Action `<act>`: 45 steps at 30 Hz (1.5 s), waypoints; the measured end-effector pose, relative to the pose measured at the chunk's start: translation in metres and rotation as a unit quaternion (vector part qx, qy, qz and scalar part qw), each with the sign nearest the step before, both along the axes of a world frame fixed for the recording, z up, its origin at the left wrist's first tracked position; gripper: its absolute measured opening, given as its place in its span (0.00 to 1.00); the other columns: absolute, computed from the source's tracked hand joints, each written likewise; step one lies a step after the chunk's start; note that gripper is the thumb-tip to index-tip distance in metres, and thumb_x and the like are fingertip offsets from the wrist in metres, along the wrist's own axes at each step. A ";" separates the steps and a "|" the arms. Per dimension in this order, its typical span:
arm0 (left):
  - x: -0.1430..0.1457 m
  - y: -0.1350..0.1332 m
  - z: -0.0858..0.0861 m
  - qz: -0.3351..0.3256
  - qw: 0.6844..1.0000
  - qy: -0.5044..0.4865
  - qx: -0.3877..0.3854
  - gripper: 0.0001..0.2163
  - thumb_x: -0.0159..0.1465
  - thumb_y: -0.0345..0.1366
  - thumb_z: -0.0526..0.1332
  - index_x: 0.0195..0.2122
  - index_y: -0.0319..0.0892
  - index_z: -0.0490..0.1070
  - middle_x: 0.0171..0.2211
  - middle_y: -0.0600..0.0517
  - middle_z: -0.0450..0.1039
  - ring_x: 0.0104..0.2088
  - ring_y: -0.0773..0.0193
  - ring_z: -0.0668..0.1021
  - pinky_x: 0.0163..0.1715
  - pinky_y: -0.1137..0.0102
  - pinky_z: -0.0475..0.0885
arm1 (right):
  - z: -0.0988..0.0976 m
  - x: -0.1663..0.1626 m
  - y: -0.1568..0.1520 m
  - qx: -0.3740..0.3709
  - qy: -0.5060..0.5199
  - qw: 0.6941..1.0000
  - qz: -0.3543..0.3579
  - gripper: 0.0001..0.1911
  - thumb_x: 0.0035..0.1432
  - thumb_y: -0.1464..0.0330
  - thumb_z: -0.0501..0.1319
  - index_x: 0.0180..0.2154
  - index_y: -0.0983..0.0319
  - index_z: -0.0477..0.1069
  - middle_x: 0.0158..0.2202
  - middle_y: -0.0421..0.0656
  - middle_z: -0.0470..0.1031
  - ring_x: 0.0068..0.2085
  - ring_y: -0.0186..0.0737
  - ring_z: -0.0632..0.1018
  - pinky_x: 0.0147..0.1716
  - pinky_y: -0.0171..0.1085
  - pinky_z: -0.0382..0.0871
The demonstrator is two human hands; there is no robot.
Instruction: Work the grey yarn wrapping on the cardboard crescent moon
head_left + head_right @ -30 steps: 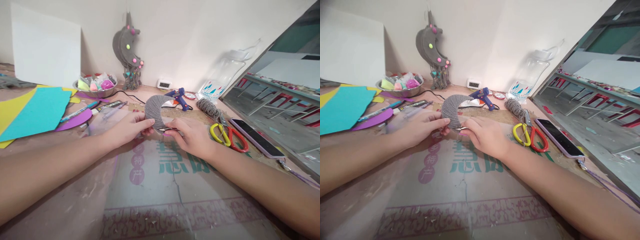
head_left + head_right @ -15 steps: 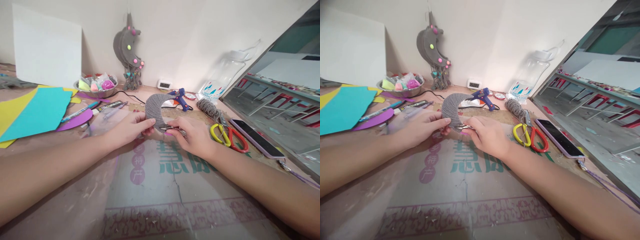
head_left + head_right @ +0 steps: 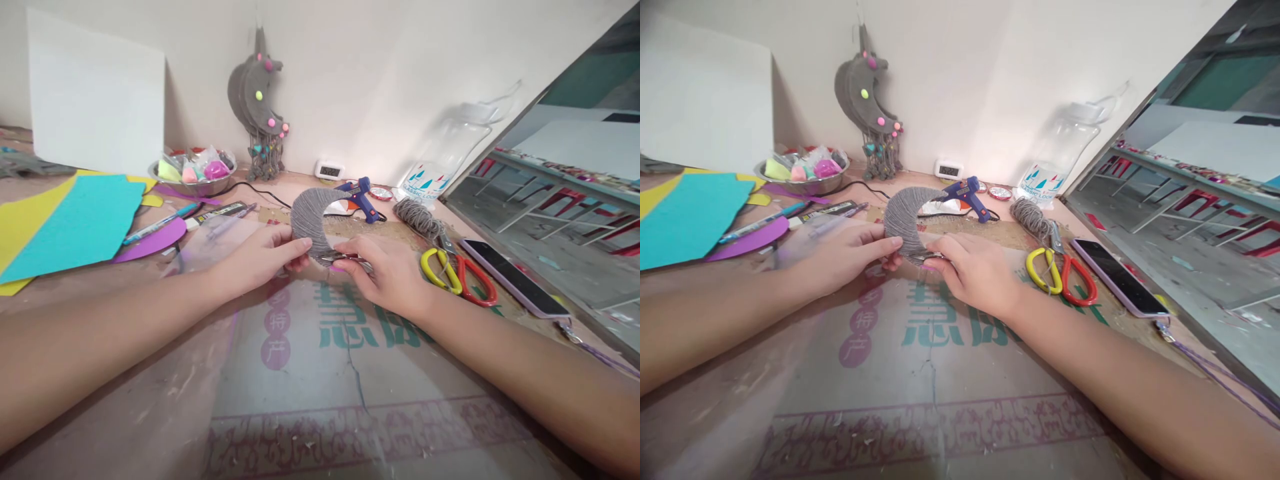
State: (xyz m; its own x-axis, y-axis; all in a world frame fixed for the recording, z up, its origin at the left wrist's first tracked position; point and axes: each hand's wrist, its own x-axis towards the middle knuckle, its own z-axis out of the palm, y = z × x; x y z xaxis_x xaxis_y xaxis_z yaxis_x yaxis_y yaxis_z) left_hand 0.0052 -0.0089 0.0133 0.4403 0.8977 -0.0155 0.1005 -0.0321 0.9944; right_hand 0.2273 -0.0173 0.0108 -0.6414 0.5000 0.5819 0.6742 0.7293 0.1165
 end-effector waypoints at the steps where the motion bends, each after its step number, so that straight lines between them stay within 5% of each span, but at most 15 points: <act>1: 0.000 0.000 0.000 -0.001 1.000 0.008 0.003 0.12 0.62 0.41 0.58 0.25 0.39 0.68 0.24 0.55 0.69 0.25 0.71 0.69 0.25 0.76 0.63 | 0.000 0.000 0.000 0.001 0.000 1.000 -0.002 0.08 0.63 0.64 0.57 0.38 0.62 0.69 0.30 0.41 0.76 0.32 0.37 0.75 0.32 0.34 0.64; 17: 0.001 0.002 -0.002 -0.001 1.000 -0.012 -0.005 0.12 0.61 0.43 0.59 0.27 0.40 0.67 0.24 0.55 0.69 0.25 0.70 0.69 0.26 0.74 0.63 | -0.002 -0.002 -0.002 -0.032 0.041 0.999 0.009 0.07 0.63 0.66 0.56 0.40 0.61 0.69 0.32 0.42 0.75 0.33 0.37 0.76 0.33 0.34 0.66; 24: 0.003 0.001 -0.006 -0.002 0.993 -0.096 -0.064 0.12 0.61 0.44 0.60 0.30 0.41 0.64 0.25 0.57 0.66 0.24 0.72 0.68 0.24 0.76 0.60 | 0.008 -0.009 0.000 -0.228 0.235 0.943 -0.054 0.13 0.57 0.62 0.60 0.41 0.62 0.70 0.30 0.41 0.73 0.28 0.34 0.72 0.26 0.33 0.65; 30: 0.002 0.008 -0.012 -0.066 0.996 -0.053 0.032 0.15 0.62 0.47 0.58 0.31 0.39 0.64 0.26 0.55 0.65 0.26 0.70 0.67 0.28 0.73 0.62 | 0.012 -0.020 0.001 -0.447 0.270 0.852 -0.029 0.15 0.56 0.58 0.58 0.26 0.62 0.68 0.22 0.37 0.64 0.24 0.31 0.65 0.23 0.32 0.60; 38: 0.002 0.006 -0.009 -0.043 0.997 -0.030 0.056 0.18 0.62 0.52 0.56 0.28 0.40 0.63 0.24 0.57 0.63 0.25 0.71 0.65 0.27 0.74 0.61 | 0.008 -0.023 -0.002 -0.427 0.302 0.852 -0.033 0.15 0.57 0.58 0.57 0.25 0.62 0.65 0.21 0.35 0.60 0.22 0.29 0.60 0.22 0.30 0.56; 41: 0.002 0.003 -0.005 0.025 0.999 -0.024 0.034 0.17 0.61 0.52 0.56 0.30 0.41 0.62 0.23 0.58 0.61 0.23 0.70 0.65 0.23 0.74 0.60 | 0.009 -0.022 -0.002 -0.406 0.309 0.859 -0.036 0.14 0.58 0.59 0.57 0.26 0.62 0.66 0.21 0.36 0.62 0.23 0.29 0.62 0.22 0.30 0.57; 45: 0.001 0.003 -0.002 -0.001 0.994 0.048 0.099 0.19 0.61 0.50 0.56 0.23 0.40 0.64 0.21 0.57 0.58 0.24 0.69 0.62 0.24 0.73 0.57 | 0.009 -0.022 -0.002 -0.376 0.308 0.873 -0.047 0.14 0.58 0.60 0.57 0.25 0.62 0.66 0.21 0.36 0.63 0.23 0.30 0.63 0.22 0.30 0.57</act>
